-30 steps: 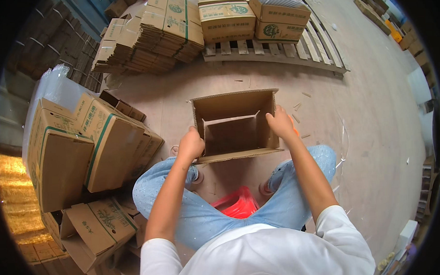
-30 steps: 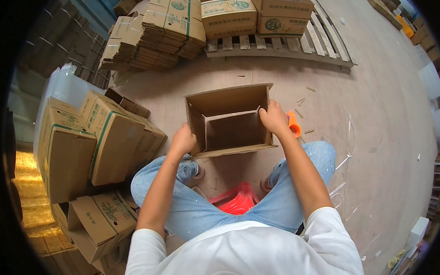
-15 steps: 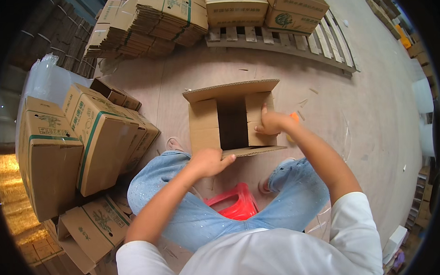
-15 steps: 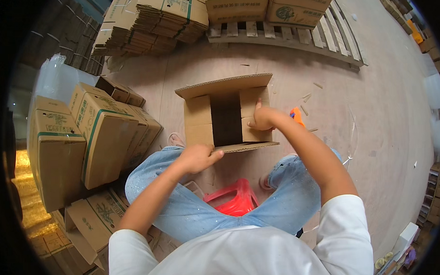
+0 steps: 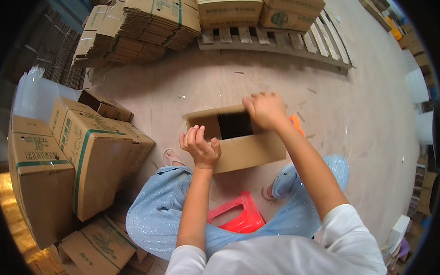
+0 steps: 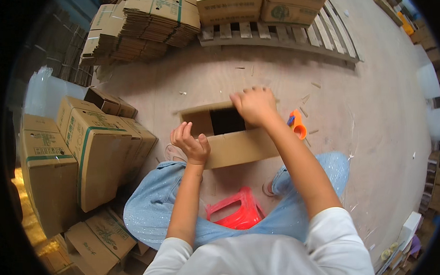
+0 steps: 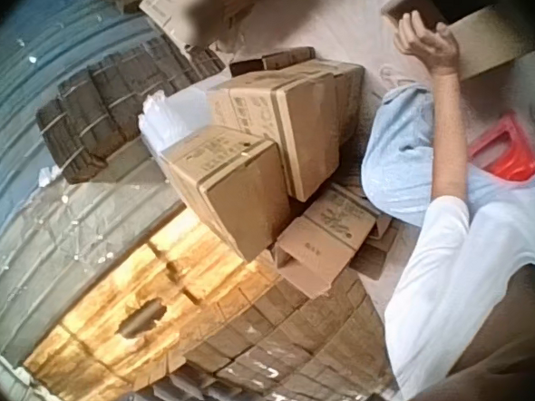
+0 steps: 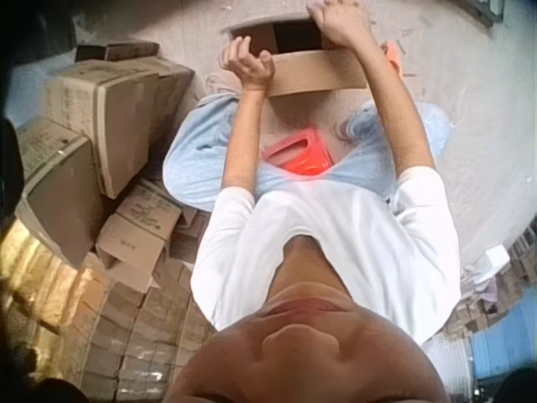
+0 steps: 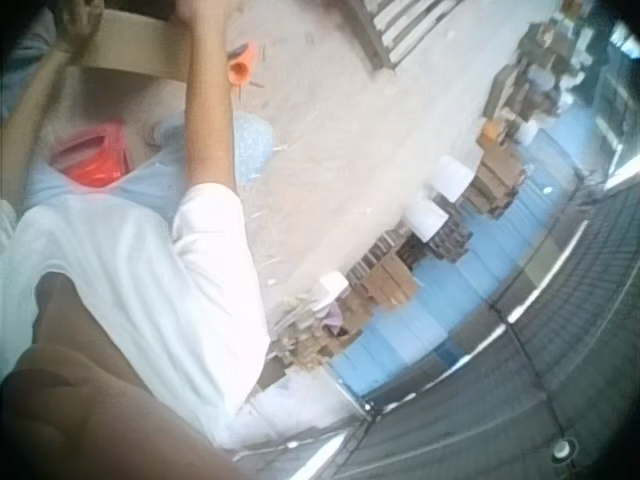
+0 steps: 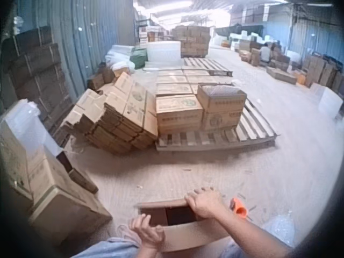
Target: The person sits on a small red stool and repeatedly folds flat cardboard sheets into small boxes, then seals them with a handheld tape dispenser. The person places each finished box onto a growing stack to the left.
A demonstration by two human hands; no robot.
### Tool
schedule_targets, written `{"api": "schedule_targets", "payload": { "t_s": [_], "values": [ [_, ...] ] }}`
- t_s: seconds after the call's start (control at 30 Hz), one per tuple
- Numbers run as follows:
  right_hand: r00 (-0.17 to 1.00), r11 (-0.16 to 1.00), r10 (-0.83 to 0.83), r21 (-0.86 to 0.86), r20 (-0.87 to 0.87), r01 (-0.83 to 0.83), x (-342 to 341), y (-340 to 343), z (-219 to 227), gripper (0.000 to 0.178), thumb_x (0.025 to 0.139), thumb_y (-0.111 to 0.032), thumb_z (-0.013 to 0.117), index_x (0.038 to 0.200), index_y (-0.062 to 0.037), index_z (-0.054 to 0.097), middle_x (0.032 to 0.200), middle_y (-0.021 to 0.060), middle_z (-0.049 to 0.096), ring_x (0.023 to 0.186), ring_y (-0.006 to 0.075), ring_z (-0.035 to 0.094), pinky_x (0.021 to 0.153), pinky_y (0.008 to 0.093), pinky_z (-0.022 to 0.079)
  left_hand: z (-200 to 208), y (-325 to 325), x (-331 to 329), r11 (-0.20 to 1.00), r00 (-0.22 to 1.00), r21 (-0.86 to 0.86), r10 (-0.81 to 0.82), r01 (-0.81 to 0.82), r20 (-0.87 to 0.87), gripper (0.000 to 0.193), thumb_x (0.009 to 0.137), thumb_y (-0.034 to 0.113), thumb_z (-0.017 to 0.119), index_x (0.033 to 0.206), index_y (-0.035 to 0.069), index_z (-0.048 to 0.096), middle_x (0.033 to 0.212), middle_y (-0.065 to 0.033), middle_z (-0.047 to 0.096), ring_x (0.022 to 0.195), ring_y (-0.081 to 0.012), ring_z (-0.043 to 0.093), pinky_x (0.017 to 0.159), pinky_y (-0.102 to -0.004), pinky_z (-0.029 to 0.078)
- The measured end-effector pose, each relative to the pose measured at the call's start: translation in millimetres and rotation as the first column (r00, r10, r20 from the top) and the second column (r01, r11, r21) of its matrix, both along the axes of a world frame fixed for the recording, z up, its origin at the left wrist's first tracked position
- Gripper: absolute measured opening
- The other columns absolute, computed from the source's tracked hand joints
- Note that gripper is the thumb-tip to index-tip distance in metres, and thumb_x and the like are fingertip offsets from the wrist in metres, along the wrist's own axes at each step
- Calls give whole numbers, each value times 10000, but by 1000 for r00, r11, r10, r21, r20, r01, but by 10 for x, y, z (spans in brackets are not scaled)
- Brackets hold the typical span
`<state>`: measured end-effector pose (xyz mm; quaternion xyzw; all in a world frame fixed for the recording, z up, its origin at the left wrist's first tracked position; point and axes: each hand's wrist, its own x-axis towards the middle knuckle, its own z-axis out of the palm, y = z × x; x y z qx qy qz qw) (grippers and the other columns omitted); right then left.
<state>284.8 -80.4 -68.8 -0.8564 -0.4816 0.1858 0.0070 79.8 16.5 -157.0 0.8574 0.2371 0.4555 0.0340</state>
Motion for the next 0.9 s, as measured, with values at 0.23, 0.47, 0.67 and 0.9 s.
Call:
{"api": "schedule_targets", "payload": {
  "t_s": [0.23,0.47,0.67,0.9],
  "values": [
    [981,981,-163,123,109,150,-351,-585,-655,672,918,-490,418,1487,-188,225,1540,165,169,1424,321,155,1132,529,85,202,71,108,890,766,-386,-69,-242,-639,591,855,341,562,1373,95,416,1425,-184,362,1345,-360,297,1088,-557,205],
    [816,714,-470,399,-336,575,-327,-1096,-926,642,920,-292,484,1461,-77,212,1279,300,427,1059,461,511,892,494,437,-4,256,-200,155,965,-969,-210,193,159,517,951,112,443,1450,70,313,1498,-151,306,1383,-250,291,1113,-327,248],
    [771,685,-625,386,-123,618,-516,-1191,-904,614,910,-288,491,1410,-27,248,1081,274,492,826,447,581,703,516,492,-54,147,-88,330,972,-937,-232,111,34,424,953,85,433,1375,45,435,1443,-137,403,1346,-254,362,1099,-341,280],
    [747,718,-650,209,-141,664,-388,-1214,-807,627,921,-373,465,1411,-46,249,1077,229,493,918,391,586,740,496,492,104,-130,362,989,765,-146,-83,-14,-638,491,908,142,487,1380,45,396,1416,-193,393,1324,-347,351,1107,-458,248]
  ]
}}
